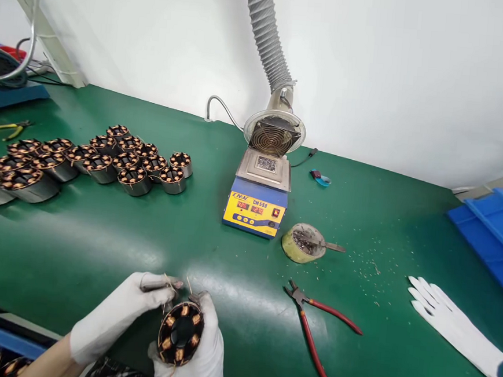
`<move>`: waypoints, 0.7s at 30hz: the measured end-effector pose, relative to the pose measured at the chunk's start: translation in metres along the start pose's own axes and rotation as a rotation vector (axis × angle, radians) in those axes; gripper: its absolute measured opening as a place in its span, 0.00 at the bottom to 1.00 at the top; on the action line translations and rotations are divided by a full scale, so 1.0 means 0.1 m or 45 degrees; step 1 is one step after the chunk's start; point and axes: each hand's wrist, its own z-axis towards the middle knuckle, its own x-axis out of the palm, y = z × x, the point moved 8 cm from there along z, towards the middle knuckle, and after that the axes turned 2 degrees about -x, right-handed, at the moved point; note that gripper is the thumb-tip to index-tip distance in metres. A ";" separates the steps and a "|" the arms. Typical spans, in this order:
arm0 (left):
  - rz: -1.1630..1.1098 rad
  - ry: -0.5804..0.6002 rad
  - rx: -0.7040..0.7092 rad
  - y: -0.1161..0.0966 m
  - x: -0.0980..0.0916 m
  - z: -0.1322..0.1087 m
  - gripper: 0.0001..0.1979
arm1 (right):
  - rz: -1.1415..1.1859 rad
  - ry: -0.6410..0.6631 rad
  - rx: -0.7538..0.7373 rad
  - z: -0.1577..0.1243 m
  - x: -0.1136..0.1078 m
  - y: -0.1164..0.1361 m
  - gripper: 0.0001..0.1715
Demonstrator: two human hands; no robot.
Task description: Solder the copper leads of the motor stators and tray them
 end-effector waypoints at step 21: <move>0.048 -0.163 -0.003 -0.10 0.11 0.03 0.03 | -0.140 0.004 -0.110 0.02 0.01 0.08 0.51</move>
